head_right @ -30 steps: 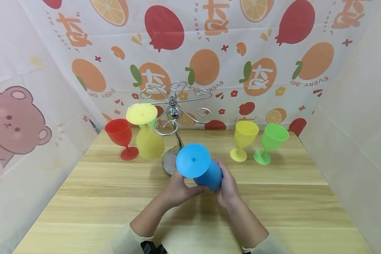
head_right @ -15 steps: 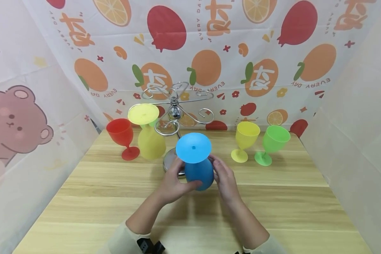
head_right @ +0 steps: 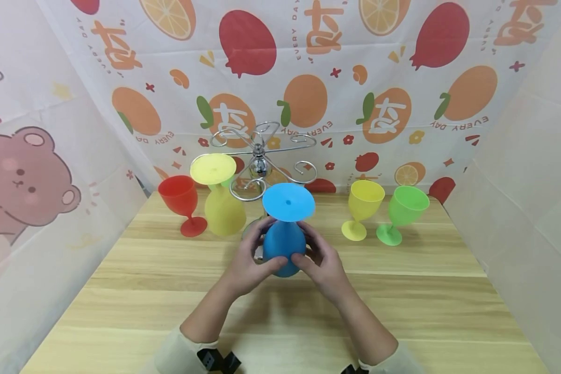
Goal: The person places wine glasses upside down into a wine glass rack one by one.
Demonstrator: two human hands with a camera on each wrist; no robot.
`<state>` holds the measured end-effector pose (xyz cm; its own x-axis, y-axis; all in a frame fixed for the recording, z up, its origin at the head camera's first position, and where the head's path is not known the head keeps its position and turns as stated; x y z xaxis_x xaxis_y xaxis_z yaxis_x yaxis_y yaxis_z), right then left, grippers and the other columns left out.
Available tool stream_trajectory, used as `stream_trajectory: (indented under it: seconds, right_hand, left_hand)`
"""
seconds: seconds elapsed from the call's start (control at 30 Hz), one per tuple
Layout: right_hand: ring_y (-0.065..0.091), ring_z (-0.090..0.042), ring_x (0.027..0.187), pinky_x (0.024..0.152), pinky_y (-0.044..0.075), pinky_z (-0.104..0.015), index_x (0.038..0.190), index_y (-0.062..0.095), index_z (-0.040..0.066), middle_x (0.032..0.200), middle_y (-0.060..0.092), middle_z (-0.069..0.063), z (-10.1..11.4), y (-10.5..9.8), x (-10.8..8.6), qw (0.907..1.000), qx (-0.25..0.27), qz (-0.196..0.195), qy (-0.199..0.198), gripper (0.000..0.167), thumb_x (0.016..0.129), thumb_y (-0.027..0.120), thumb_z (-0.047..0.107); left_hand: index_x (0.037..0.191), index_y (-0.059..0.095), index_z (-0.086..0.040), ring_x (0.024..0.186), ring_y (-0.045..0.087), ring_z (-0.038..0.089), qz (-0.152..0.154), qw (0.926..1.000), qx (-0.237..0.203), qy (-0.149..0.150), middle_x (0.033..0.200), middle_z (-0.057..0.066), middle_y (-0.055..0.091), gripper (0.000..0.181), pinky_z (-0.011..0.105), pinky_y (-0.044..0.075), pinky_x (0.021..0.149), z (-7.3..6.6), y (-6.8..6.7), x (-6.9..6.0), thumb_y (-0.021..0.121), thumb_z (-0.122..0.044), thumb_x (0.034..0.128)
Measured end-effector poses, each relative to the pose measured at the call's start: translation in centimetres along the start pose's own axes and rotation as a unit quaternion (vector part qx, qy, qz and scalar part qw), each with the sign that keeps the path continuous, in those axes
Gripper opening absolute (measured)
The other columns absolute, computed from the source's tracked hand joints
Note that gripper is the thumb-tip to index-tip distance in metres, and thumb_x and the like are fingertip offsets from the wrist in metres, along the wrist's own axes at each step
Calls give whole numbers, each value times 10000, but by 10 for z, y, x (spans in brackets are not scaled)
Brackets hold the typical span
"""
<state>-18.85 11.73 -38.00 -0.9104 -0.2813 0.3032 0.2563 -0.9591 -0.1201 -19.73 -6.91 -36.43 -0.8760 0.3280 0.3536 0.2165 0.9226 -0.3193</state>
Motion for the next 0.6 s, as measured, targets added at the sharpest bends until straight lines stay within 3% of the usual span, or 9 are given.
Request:
stream_trajectory:
  seconds: [0.13,0.27,0.47,0.6]
  right_hand:
    - [403,-362,1399,1074,422,-504,1514,356,217,1540,397,-83,7,1,3,9999,-123,52,-63,569,992,567,136]
    - [417,-363,1383,1069,434,-490,1507,363,182,1522,410,-94,12,2,6,9998,-124,-7,-140,563,989,577,132]
    - [446,-326,1353,1051,468,-381,1502,359,139,1495,432,-70,14,3,10,9996,22,-292,-46,570,981,588,127]
    - [449,-317,1355,1042,472,-359,1497,366,135,1494,435,-58,16,1,13,9988,60,-472,-78,568,977,593,125]
  left_hand:
    - [1486,354,-277,1284,474,359,-81,9999,-131,-42,1499,18,414,736,582,484,971,-1,-4,0,752,-329,870]
    - [1484,356,-271,1314,454,336,-187,9996,-186,53,1501,6,414,715,575,463,1009,-2,-6,1,730,-372,883]
    - [1458,395,-245,1341,439,256,-573,9963,-369,522,1462,3,440,659,572,431,1052,-4,-7,1,696,-420,899]
    - [1459,407,-219,1347,432,296,-854,9917,-357,894,1464,16,440,664,561,437,1052,-5,-8,1,677,-462,903]
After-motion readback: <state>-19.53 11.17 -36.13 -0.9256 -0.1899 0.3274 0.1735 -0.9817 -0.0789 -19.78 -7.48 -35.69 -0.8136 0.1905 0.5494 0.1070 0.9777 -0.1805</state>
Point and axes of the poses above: each hand's wrist, its own x-axis towards the middle knuckle, its own y-axis out of the palm, z = x × y, the point moved 3 cm from there along x, towards the middle knuckle
